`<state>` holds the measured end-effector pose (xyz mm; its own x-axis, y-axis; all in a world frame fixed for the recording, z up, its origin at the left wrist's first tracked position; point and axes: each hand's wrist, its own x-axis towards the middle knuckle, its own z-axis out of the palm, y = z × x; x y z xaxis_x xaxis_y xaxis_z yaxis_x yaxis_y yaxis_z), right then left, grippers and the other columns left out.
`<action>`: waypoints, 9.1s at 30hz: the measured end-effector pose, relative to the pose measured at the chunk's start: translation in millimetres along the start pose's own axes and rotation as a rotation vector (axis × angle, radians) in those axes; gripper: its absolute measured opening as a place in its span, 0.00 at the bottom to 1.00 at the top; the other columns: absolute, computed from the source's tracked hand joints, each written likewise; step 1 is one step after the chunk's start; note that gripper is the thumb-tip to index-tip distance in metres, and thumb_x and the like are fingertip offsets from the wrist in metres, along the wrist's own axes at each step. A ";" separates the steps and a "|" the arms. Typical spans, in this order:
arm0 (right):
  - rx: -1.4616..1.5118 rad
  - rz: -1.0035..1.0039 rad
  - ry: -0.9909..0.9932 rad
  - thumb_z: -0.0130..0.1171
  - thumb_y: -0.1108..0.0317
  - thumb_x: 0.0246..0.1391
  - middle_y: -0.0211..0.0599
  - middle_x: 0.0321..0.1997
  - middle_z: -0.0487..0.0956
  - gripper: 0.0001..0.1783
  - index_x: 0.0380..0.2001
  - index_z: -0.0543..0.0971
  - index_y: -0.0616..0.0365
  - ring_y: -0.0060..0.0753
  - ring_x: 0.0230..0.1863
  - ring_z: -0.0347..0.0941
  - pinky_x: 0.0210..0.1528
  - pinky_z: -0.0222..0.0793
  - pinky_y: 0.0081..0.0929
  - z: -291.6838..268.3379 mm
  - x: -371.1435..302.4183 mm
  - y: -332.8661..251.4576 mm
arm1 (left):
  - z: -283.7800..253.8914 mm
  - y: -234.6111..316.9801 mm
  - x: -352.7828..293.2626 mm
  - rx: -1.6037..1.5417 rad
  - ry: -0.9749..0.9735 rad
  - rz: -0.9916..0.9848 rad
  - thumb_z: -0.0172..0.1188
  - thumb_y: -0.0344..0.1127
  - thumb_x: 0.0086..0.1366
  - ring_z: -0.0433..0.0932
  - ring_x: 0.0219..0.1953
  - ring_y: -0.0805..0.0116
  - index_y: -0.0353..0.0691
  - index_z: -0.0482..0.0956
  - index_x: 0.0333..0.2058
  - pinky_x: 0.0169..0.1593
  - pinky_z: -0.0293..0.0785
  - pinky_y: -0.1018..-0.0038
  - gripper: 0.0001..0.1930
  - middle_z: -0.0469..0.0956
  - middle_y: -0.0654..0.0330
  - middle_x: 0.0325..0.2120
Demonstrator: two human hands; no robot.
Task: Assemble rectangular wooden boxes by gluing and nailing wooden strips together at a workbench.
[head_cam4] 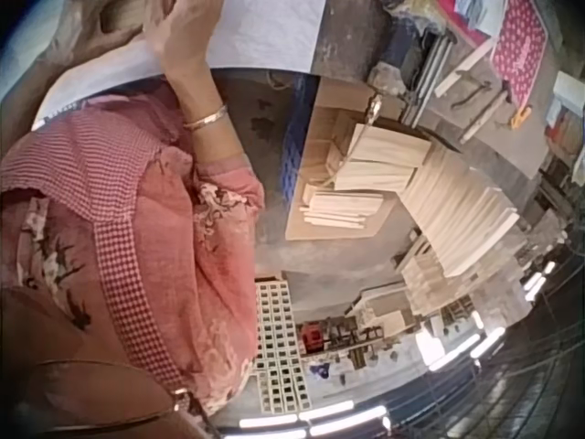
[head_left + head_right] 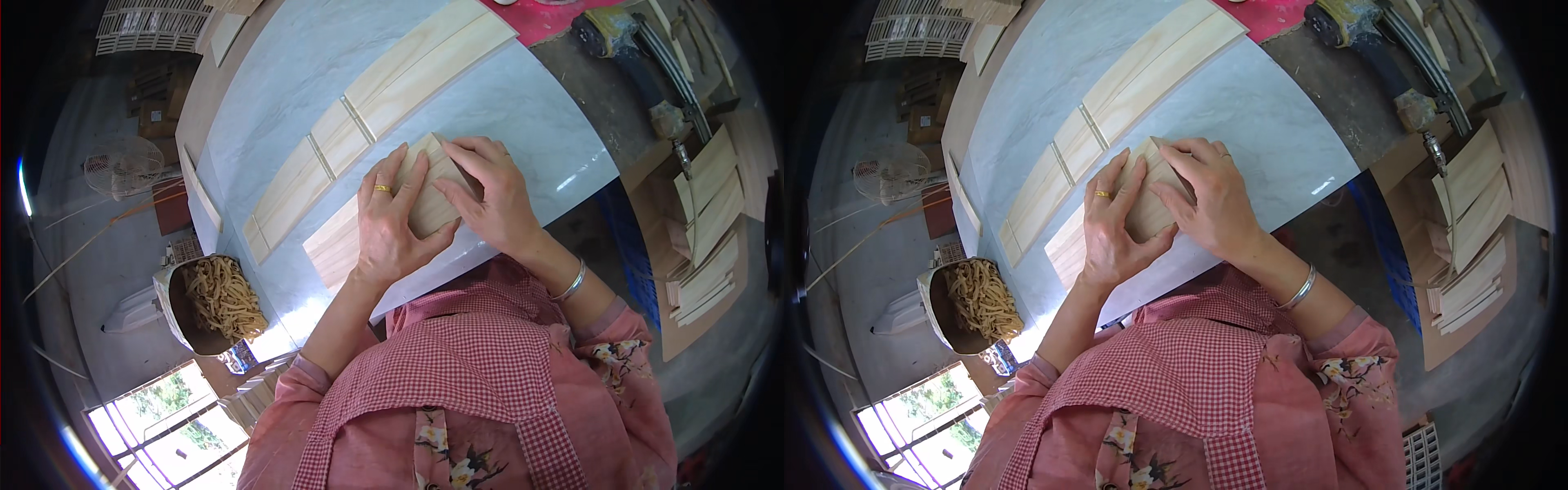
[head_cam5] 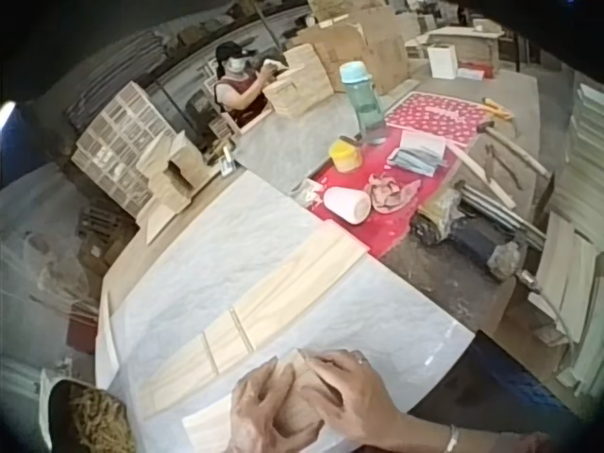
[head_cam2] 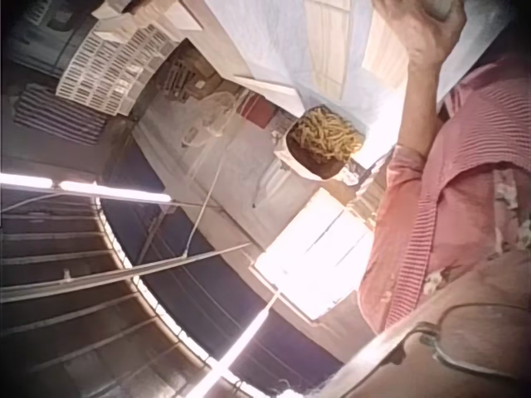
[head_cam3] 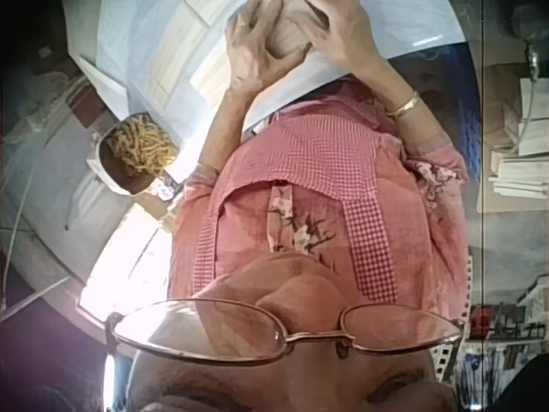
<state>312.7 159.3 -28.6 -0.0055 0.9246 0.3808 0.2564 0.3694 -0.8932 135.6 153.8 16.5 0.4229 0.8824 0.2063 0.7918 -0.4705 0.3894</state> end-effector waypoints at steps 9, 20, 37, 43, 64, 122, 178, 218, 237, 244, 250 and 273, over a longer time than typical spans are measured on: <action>-0.100 -0.071 -0.018 0.67 0.77 0.51 0.44 0.50 0.80 0.22 0.51 0.79 0.68 0.43 0.45 0.74 0.48 0.73 0.33 -4.6 5.5 -2.1 | -0.1 0.6 1.8 -0.003 -0.016 0.001 0.78 0.43 0.42 0.70 0.61 0.43 0.39 0.75 0.63 0.64 0.65 0.52 0.46 0.73 0.36 0.58; -0.174 -0.101 -0.113 0.67 0.75 0.52 0.44 0.49 0.80 0.21 0.50 0.79 0.68 0.43 0.44 0.75 0.47 0.74 0.33 -13.2 9.7 -0.5 | 2.7 -3.8 -0.5 -0.035 0.008 -0.007 0.78 0.43 0.42 0.69 0.61 0.45 0.42 0.76 0.64 0.64 0.66 0.52 0.46 0.69 0.38 0.62; 0.140 0.027 -0.251 0.47 0.76 0.63 0.49 0.62 0.74 0.22 0.58 0.75 0.71 0.44 0.56 0.73 0.59 0.69 0.32 -28.3 -7.2 13.4 | 4.4 -5.5 -1.8 0.015 0.002 -0.010 0.78 0.45 0.43 0.69 0.59 0.46 0.44 0.76 0.64 0.65 0.65 0.54 0.45 0.70 0.41 0.62; 0.089 0.053 -0.189 0.49 0.78 0.60 0.48 0.60 0.75 0.22 0.58 0.75 0.69 0.45 0.54 0.73 0.56 0.70 0.32 -46.5 -48.0 -21.3 | 4.0 -4.4 -3.4 0.016 0.015 -0.015 0.77 0.46 0.44 0.69 0.59 0.47 0.44 0.76 0.64 0.65 0.64 0.56 0.44 0.70 0.41 0.62; -0.504 0.258 -0.627 0.60 0.75 0.53 0.38 0.25 0.80 0.07 0.34 0.83 0.65 0.33 0.26 0.74 0.30 0.70 0.29 -41.8 45.8 8.5 | 3.5 -5.7 -5.7 0.001 0.061 -0.013 0.76 0.45 0.44 0.69 0.60 0.49 0.46 0.76 0.64 0.66 0.65 0.58 0.43 0.70 0.46 0.63; -0.514 0.665 -0.211 0.68 0.72 0.53 0.34 0.21 0.78 0.12 0.39 0.80 0.67 0.24 0.15 0.69 0.18 0.65 0.23 -102.1 9.6 -162.7 | 0.9 -16.9 -11.6 -0.019 0.100 -0.052 0.69 0.51 0.55 0.66 0.64 0.50 0.42 0.74 0.62 0.68 0.62 0.60 0.37 0.69 0.49 0.63; -0.433 0.751 -0.268 0.69 0.68 0.60 0.29 0.20 0.75 0.11 0.36 0.80 0.64 0.18 0.14 0.65 0.15 0.62 0.17 -58.8 31.4 -162.6 | 4.9 -19.3 -7.6 -0.033 0.200 -0.019 0.70 0.50 0.52 0.70 0.54 0.54 0.27 0.75 0.54 0.68 0.61 0.63 0.38 0.75 0.49 0.52; -0.495 0.688 -0.474 0.68 0.62 0.60 0.27 0.14 0.73 0.15 0.38 0.81 0.66 0.18 0.12 0.64 0.15 0.61 0.17 -50.2 97.8 -145.4 | -3.7 -18.3 -8.2 -0.118 0.061 -0.058 0.71 0.50 0.51 0.67 0.61 0.52 0.29 0.69 0.62 0.71 0.58 0.60 0.44 0.69 0.49 0.61; -0.471 0.616 -0.389 0.66 0.67 0.61 0.27 0.17 0.74 0.11 0.40 0.80 0.65 0.18 0.12 0.63 0.15 0.62 0.17 -79.0 24.3 -176.1 | -76.1 -84.0 -116.6 0.109 0.077 -0.244 0.77 0.49 0.40 0.73 0.55 0.53 0.32 0.75 0.55 0.63 0.68 0.60 0.43 0.75 0.50 0.54; -0.422 0.624 -0.442 0.68 0.67 0.59 0.28 0.17 0.75 0.11 0.35 0.81 0.65 0.18 0.12 0.64 0.15 0.63 0.18 -64.6 9.7 -174.2 | -52.7 -64.3 -86.5 0.140 0.157 -0.266 0.77 0.47 0.36 0.74 0.49 0.54 0.32 0.77 0.51 0.58 0.71 0.62 0.41 0.77 0.50 0.49; -0.412 0.594 -0.488 0.68 0.66 0.60 0.28 0.17 0.74 0.11 0.33 0.81 0.65 0.19 0.12 0.64 0.15 0.63 0.18 -57.2 12.7 -171.4 | -53.5 -61.3 -85.3 0.113 0.101 -0.309 0.77 0.46 0.36 0.73 0.52 0.54 0.35 0.75 0.55 0.60 0.71 0.62 0.44 0.75 0.53 0.52; -0.420 0.599 -0.408 0.68 0.71 0.59 0.33 0.28 0.80 0.12 0.43 0.80 0.65 0.19 0.17 0.69 0.18 0.66 0.19 -30.6 -1.5 -204.0 | -36.1 -94.6 -124.6 -0.268 0.260 -0.161 0.77 0.37 0.41 0.71 0.60 0.50 0.41 0.66 0.67 0.67 0.70 0.58 0.50 0.69 0.50 0.59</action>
<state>290.0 79.7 160.4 -0.0821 0.9443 -0.3188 0.6656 -0.1861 -0.7228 -7.9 88.5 -13.6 0.1504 0.9318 0.3303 0.6817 -0.3398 0.6480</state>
